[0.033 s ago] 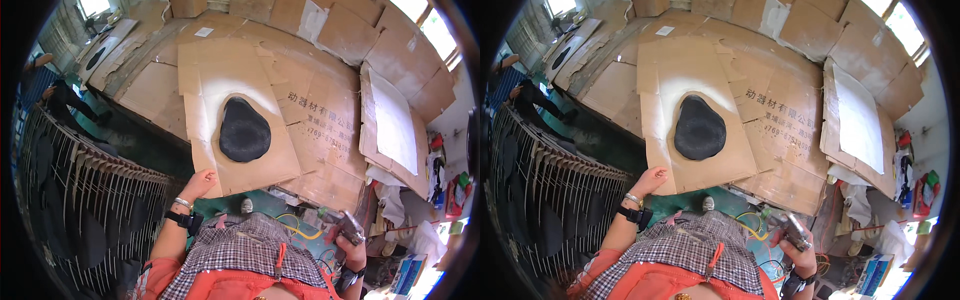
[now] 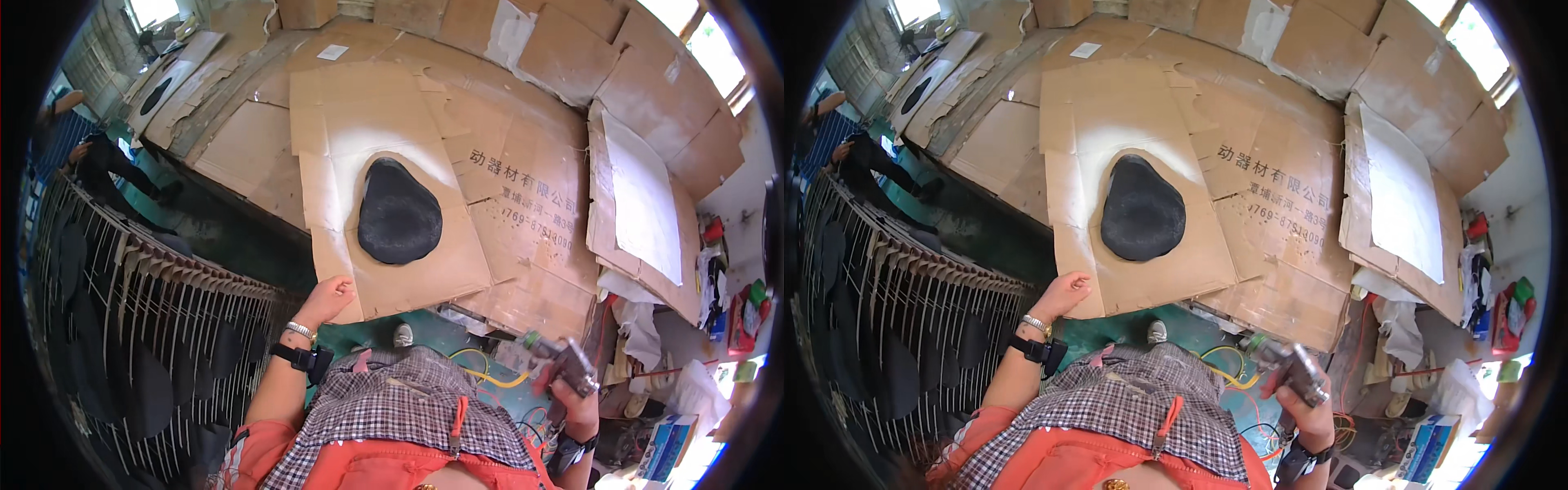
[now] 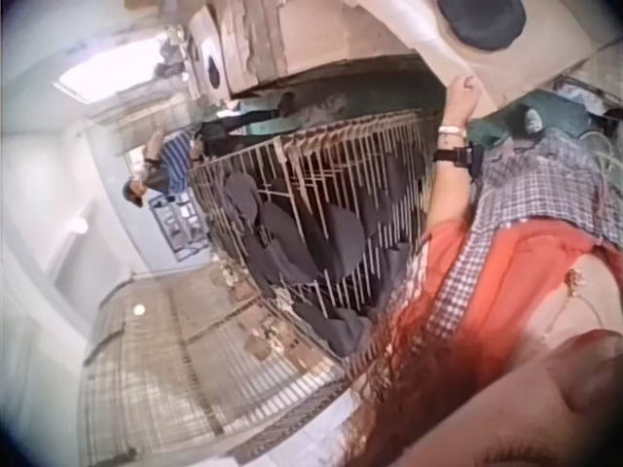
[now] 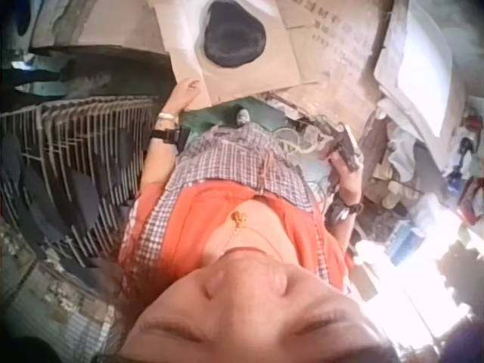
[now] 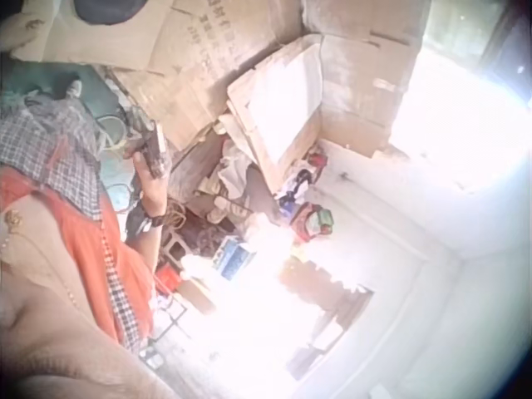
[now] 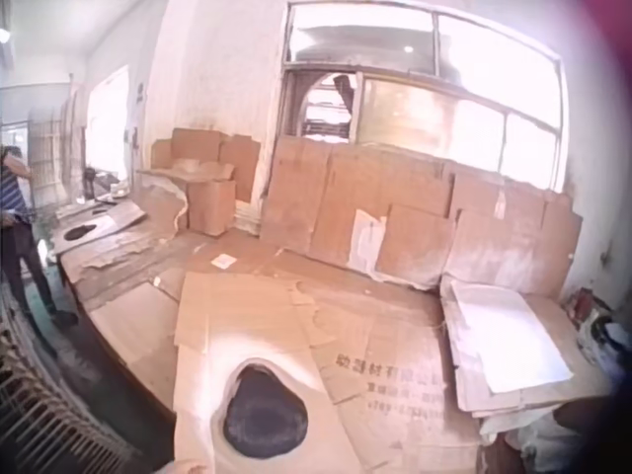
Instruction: The person repeatedly picks up black, irregularly shaped objects from a cardboard surface and sprays them with a handheld spray gun. After spraying, the person places the objects onto a metal wire rack. The process is repeated continuously for multiple items.
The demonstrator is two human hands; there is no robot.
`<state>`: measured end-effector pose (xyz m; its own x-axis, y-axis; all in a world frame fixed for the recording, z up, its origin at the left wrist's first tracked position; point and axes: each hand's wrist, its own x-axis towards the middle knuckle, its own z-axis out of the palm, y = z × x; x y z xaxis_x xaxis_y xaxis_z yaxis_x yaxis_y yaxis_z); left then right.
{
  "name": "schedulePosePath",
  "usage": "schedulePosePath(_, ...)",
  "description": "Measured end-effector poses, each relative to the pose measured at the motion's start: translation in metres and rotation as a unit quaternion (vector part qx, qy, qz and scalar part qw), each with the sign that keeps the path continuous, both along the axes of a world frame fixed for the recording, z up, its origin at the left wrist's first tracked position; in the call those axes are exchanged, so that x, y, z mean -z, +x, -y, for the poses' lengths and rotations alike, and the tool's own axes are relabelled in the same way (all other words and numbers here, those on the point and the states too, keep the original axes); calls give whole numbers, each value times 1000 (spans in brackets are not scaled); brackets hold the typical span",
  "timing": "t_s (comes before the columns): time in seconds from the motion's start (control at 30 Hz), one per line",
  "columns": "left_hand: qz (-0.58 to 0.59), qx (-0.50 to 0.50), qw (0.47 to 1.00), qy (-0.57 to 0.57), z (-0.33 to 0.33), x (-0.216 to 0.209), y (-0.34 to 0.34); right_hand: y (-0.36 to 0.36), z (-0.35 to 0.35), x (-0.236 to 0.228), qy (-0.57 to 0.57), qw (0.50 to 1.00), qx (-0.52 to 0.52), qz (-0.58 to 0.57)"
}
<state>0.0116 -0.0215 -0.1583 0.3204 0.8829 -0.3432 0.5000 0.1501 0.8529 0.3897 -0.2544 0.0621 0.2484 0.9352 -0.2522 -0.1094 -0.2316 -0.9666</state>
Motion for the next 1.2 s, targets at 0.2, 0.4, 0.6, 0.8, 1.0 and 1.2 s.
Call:
schedulePosePath(0.2, 34, -40, 995, -82, -12, 13, 15, 13, 0, -5, 5, 1000, -6, -24)
schedulePosePath(0.4, -5, -140, 990, -23, -47, 78, 39, 10, -39, 5, 25, 999, 23, 27)
schedulePosePath(0.6, -154, -204, 966, 49, -74, 86, 77, 27, -41, 12, 40, 998, -55, -12)
schedulePosePath(0.8, -233, -246, 939, 55, -81, 96, 101, 53, -24, 14, 13, 1000, 9, 19)
schedulePosePath(1.0, -239, -279, 929, 42, -82, 86, 111, 45, -33, 16, 40, 999, 32, 9)
schedulePosePath(1.2, -181, -323, 928, 34, -90, 85, 111, 59, -26, 8, 13, 998, -68, -3)
